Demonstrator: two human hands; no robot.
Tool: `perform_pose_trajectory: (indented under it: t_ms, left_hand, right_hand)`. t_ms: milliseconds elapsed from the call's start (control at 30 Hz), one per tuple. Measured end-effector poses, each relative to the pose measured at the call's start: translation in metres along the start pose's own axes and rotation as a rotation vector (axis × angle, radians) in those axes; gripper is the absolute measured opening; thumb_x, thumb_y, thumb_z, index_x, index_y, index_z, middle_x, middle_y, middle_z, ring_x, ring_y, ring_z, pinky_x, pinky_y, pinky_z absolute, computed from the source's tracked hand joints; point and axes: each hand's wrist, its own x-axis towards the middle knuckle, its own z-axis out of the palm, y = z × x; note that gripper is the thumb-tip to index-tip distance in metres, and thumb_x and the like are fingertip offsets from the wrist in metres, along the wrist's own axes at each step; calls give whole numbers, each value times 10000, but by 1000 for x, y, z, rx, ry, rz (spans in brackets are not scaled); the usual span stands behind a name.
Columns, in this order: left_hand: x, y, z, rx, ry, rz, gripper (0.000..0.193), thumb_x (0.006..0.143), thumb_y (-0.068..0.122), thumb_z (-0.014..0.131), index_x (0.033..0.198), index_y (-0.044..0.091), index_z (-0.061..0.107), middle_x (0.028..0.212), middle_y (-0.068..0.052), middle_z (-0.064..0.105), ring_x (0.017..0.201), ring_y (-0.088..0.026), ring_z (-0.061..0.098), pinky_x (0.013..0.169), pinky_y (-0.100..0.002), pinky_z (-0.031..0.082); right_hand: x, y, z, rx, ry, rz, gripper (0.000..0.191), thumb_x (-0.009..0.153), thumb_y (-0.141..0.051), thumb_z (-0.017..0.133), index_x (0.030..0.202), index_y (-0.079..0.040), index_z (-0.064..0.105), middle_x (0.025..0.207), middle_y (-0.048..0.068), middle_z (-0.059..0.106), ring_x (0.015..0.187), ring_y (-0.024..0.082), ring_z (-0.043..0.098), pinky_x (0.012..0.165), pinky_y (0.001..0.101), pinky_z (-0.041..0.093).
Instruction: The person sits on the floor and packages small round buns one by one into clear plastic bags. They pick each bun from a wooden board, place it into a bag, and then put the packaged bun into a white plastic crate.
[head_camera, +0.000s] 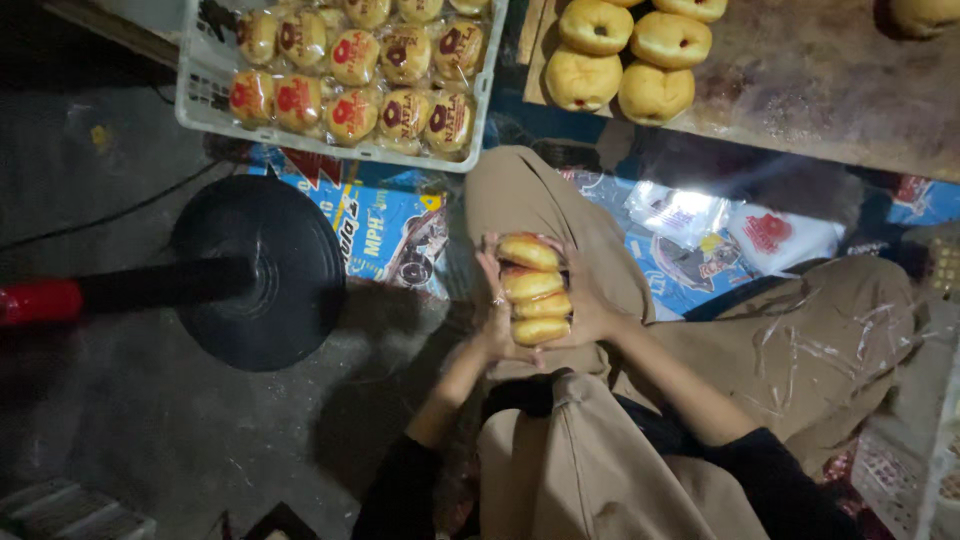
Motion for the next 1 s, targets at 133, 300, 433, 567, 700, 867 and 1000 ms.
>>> perform_pose_trajectory:
  t_ms: [133,300,433,567,700,867,1000]
  left_hand:
    - [1,-8,-28,190,-133,157,1782,459,735,921,1581,85,-302,1642,-373,-70,1562,-539,57,1296,-625,109]
    - [7,-12,-34,194,-128,286,1722,590,728,962,1624,100,-263,1693,-305,189,1573,-427,293,1292,-569,256]
    - [0,30,-22,82,-56,29,1546,616,740,897,1621,118,-99,1642,-273,238,1533,-425,320,1264,-581,276]
    - [17,94,-5,-216,-56,-16,1450,667,747,840,1629,150,-64,1653,-251,231,1534,-412,325,1258,-575,279]
    - [82,133,30,-575,-114,10,1355,717,754,783,1638,181,-29,1663,-228,225,1536,-399,330,1251,-570,282]
    - [157,168,112,-946,-245,-4,1238,781,763,712,1648,220,15,1677,-200,216,1538,-383,335,1244,-562,286]
    - [177,189,168,-1066,-397,-95,1147,831,770,655,1656,252,50,1688,-177,210,1540,-370,340,1237,-556,289]
  right_hand:
    - [-11,5,-3,247,42,148,1364,592,-658,924,1570,-49,195,1510,241,369,1411,437,396,1185,573,322]
    - [-16,6,0,-166,67,-257,1127,474,-623,944,1439,-339,435,1445,139,411,1328,407,388,1168,566,304]
    - [-8,-6,-1,145,109,-135,1013,697,-628,873,1477,-147,440,1538,223,375,1427,467,388,1208,624,317]
    - [-2,-32,-21,228,108,-37,1014,657,-574,852,1479,-114,476,1554,209,407,1435,441,367,1192,608,297]
    - [-16,-57,-66,323,259,37,1046,641,-542,810,1476,-69,394,1530,208,361,1465,412,275,1184,558,274]
    - [-93,-66,-147,1075,446,531,1039,681,-156,954,1493,-246,312,1435,131,505,1287,289,604,1063,447,560]
    - [-230,-82,-237,713,1006,636,994,578,-34,963,1424,-91,444,1332,104,625,1229,268,653,1032,459,571]
